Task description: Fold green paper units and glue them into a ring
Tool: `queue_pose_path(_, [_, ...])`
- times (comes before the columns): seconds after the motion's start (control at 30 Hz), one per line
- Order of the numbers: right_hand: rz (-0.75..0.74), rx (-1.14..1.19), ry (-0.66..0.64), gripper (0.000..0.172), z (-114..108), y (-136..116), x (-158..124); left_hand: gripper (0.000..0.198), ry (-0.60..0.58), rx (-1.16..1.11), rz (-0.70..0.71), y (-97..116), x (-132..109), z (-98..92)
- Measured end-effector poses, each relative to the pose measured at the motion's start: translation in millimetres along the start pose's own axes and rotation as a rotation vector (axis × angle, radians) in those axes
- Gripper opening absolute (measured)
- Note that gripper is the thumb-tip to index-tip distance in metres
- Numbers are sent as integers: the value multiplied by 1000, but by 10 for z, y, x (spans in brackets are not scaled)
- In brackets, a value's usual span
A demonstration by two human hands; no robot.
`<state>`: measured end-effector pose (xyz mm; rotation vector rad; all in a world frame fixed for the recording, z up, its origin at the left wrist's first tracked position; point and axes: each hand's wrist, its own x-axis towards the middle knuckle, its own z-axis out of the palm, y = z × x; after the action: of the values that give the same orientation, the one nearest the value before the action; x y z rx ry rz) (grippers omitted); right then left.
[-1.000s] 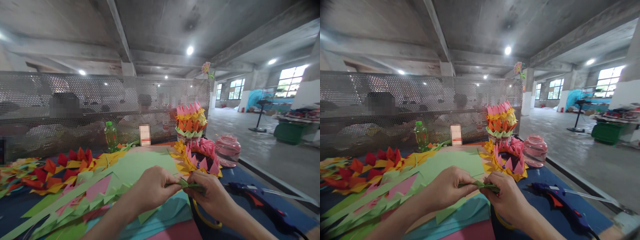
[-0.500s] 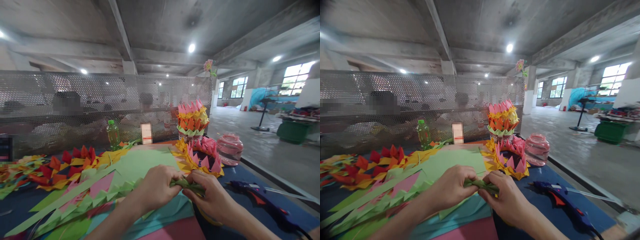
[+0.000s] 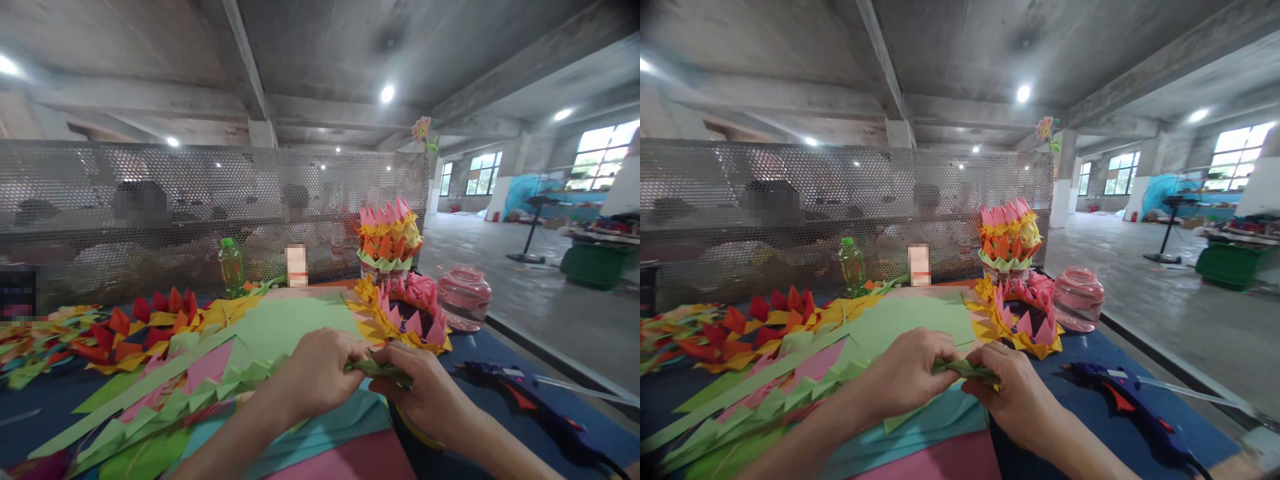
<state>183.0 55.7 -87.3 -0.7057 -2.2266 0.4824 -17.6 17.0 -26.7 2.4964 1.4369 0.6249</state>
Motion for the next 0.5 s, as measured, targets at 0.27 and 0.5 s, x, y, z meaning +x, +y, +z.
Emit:
queue_pose_path(0.27, [71,10,-40,9,49,53,-19,12,-49,94,17,15,-1,12])
queue_pose_path(0.5, [96,11,-89,19,59,122,-15,8,-68,233,-21,-25,22,33])
